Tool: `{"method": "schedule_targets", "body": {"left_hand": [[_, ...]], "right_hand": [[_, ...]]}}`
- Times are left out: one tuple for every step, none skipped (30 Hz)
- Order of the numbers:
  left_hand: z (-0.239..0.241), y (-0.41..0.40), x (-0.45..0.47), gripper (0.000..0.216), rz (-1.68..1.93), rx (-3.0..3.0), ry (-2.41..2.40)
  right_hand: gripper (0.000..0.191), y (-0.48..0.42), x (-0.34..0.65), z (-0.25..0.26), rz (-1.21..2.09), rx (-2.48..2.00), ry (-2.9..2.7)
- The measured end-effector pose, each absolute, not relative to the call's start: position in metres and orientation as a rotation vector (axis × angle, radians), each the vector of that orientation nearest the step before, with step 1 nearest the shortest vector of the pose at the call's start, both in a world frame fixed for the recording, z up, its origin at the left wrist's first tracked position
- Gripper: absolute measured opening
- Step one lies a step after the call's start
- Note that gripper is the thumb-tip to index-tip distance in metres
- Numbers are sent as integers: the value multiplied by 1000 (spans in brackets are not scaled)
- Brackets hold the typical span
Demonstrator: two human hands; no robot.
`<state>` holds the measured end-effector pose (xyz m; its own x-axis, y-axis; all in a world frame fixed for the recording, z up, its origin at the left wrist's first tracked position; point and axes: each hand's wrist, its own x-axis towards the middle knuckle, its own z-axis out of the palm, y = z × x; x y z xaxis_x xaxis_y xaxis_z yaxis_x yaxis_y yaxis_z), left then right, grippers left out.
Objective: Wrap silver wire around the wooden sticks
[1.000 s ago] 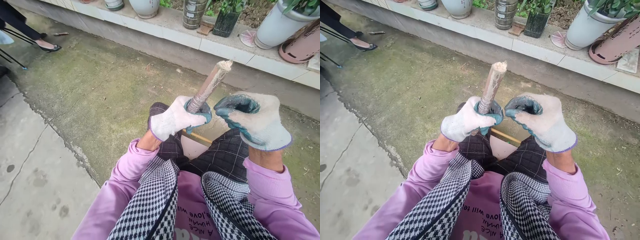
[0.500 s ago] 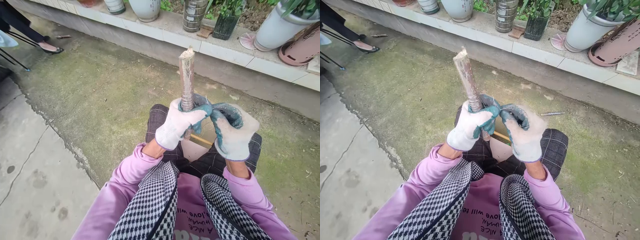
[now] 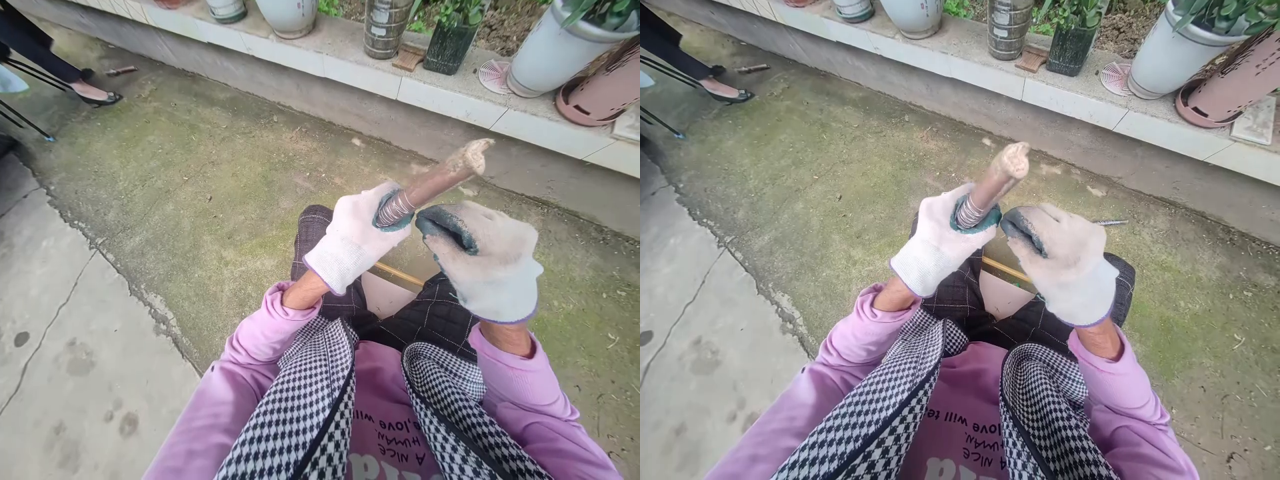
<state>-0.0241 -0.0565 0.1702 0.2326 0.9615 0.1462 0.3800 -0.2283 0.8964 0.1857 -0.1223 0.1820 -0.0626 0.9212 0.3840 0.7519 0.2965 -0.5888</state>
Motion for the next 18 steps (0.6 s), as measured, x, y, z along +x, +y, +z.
{"method": "schedule_targets", "body": {"left_hand": [[175, -55, -26, 17, 919, 1723, 1207], [179, -53, -28, 17, 863, 1677, 1158], [184, -51, -30, 17, 796, 1614, 1103], [188, -50, -33, 18, 723, 1540, 1043], [191, -49, -34, 20, 655, 1458, 984], [193, -49, -36, 22, 600, 1378, 928], [194, -49, -37, 26, 563, 1301, 877], [193, -50, -37, 30, 544, 1229, 832], [191, -51, -37, 35, 539, 1160, 793], [187, -52, -36, 39, 544, 1095, 760], [182, -53, -35, 42, 553, 1034, 727], [177, -53, -33, 45, 566, 980, 691], [172, -54, -32, 46, 582, 934, 648], [168, -55, -30, 47, 597, 897, 605], [164, -55, -29, 48, 612, 865, 571], [162, -56, -27, 48, 624, 839, 555], [160, -57, -25, 50, 636, 814, 556], [160, -57, -23, 53, 654, 790, 568]], "right_hand": [[9, -119, 189, 186, 300, -1501, -1875], [9, -116, 192, 189, 334, -1499, -1866], [9, -112, 194, 190, 415, -1488, -1818], [7, -109, 195, 190, 544, -1470, -1729], [3, -105, 195, 189, 705, -1437, -1606], [4, -102, 194, 186, 879, -1393, -1469], [13, -99, 193, 182, 1045, -1336, -1341], [23, -96, 191, 178, 1181, -1269, -1236], [30, -94, 189, 173, 1276, -1198, -1156], [36, -93, 187, 168, 1345, -1135, -1105], [39, -93, 184, 163, 1389, -1083, -1069], [40, -94, 182, 160, 1414, -1045, -1041], [42, -95, 179, 157, 1416, -1022, -1017], [42, -97, 176, 155, 1399, -1016, -996], [41, -99, 173, 154, 1361, -1029, -980], [39, -101, 170, 153, 1304, -1052, -965], [36, -103, 166, 151, 1231, -1076, -947], [33, -104, 163, 150, 1158, -1098, -931]]}}
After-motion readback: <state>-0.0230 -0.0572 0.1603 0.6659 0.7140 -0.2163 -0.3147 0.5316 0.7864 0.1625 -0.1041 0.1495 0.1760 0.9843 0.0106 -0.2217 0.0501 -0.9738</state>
